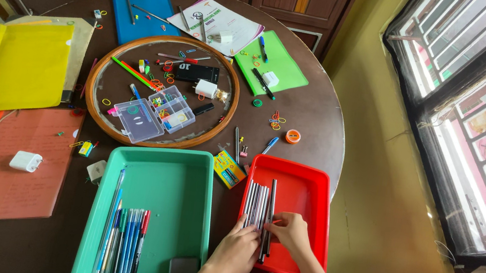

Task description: The person sorts various stationery items on a round table, picking up pens, pencils, and small objects and placing them into colored trays. The person handles items one at a time, moving them from the table surface into green and red trays.

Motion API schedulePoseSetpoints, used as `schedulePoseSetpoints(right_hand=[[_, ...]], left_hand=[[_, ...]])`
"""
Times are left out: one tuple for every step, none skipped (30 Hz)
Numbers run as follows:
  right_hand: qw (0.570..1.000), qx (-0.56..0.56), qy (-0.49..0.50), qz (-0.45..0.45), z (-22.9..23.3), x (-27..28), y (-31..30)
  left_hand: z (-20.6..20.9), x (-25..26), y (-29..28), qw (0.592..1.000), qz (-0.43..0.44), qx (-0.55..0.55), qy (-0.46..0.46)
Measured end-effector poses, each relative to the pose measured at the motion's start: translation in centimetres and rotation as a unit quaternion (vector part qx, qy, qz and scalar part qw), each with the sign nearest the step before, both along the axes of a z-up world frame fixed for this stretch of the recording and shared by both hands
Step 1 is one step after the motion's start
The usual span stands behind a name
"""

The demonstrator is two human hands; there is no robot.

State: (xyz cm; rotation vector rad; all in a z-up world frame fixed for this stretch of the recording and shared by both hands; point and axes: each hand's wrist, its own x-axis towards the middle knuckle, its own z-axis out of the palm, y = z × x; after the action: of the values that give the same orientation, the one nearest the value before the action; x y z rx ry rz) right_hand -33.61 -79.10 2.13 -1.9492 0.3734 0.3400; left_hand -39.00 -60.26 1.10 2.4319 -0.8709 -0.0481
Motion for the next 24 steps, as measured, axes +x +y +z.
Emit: schedulePoseSetpoints(right_hand=[[1.000, -0.016, 0.000, 0.008, -0.2, 0.0, 0.0], [0.999, -0.032, -0.001, 0.016, -0.4, -0.1, 0.1], [0.999, -0.048, -0.001, 0.024, -0.6, -0.3, 0.2], [0.999, -0.049, 0.000, 0.019, -0.7, -0.4, 0.4], [0.999, -0.052, -0.001, 0.013, -0.6, -0.5, 0.6], [0.999, -0.054, -0.002, 0.007, -0.5, -0.5, 0.7], [0.998, -0.063, -0.003, 0.009, -0.4, -0.4, 0.8], [0.997, -0.073, -0.005, 0.011, -0.2, -0.4, 0.8], [0.997, -0.082, -0.006, 0.012, 0.1, -0.5, 0.8], [0.995, -0.096, -0.010, 0.014, 0.3, -0.6, 1.0], [0.994, -0.110, -0.013, 0.014, 0.5, -0.6, 1.0], [0.992, -0.123, -0.017, 0.014, 0.8, -0.7, 1.1], [0.988, -0.146, -0.043, 0.012, 1.1, -0.9, 1.1], [0.983, -0.168, -0.069, 0.010, 1.3, -1.1, 1.1], [0.977, -0.189, -0.095, 0.009, 1.7, -1.2, 1.3], [0.984, -0.158, -0.086, -0.019, 2.0, -1.2, 1.3], [0.988, -0.126, -0.077, -0.046, 2.5, -1.1, 1.3], [0.991, -0.094, -0.067, -0.073, 2.9, -1.0, 1.3], [0.991, -0.095, -0.072, -0.061, 3.2, -0.9, 1.2], [0.991, -0.096, -0.078, -0.050, 3.5, -0.6, 1.2], [0.991, -0.097, -0.084, -0.040, 3.7, -0.4, 1.3], [0.990, -0.108, -0.086, -0.025, 3.8, -0.3, 1.5], [0.989, -0.119, -0.089, -0.012, 3.8, 0.1, 1.7], [0.987, -0.130, -0.092, 0.002, 3.8, 0.4, 1.9]], left_hand=[[0.2, 0.0, 0.1, 1.000, 0.001, -0.002, 0.004], [0.3, 0.1, 0.2, 1.000, 0.002, -0.003, 0.008], [0.4, 0.0, 0.3, 1.000, 0.008, -0.019, -0.004], [0.5, -0.2, 0.2, 0.999, 0.014, -0.034, -0.017], [0.5, -0.2, 0.2, 0.998, 0.019, -0.049, -0.031], [0.5, -0.2, 0.1, 0.998, 0.020, -0.054, -0.031], [0.5, -0.3, 0.1, 0.998, 0.021, -0.059, -0.031], [0.4, -0.3, 0.1, 0.997, 0.021, -0.063, -0.031], [0.3, -0.3, 0.2, 0.997, 0.021, -0.066, -0.047], [0.3, -0.3, 0.2, 0.995, 0.021, -0.068, -0.063], [0.2, -0.3, 0.1, 0.994, 0.020, -0.072, -0.078], [0.1, -0.2, 0.1, 0.995, 0.016, -0.063, -0.069], [0.0, -0.3, 0.1, 0.997, 0.012, -0.054, -0.060], [0.0, -0.3, 0.0, 0.998, 0.009, -0.045, -0.050], [0.1, -0.3, 0.1, 0.998, 0.003, -0.035, -0.046], [0.2, -0.3, 0.1, 0.999, -0.002, -0.024, -0.041], [0.3, -0.2, 0.1, 0.999, -0.007, -0.014, -0.037], [0.5, -0.2, 0.2, 0.999, -0.006, -0.013, -0.031], [0.6, -0.2, 0.2, 1.000, -0.006, -0.012, -0.025], [0.8, -0.3, 0.2, 1.000, -0.006, -0.011, -0.018], [1.1, -0.3, 0.2, 1.000, -0.008, -0.011, -0.011], [1.3, -0.4, 0.2, 1.000, -0.010, -0.011, -0.005], [1.6, -0.4, 0.1, 1.000, -0.013, -0.011, 0.000], [1.9, -0.5, 0.1, 1.000, -0.010, -0.017, -0.003]])
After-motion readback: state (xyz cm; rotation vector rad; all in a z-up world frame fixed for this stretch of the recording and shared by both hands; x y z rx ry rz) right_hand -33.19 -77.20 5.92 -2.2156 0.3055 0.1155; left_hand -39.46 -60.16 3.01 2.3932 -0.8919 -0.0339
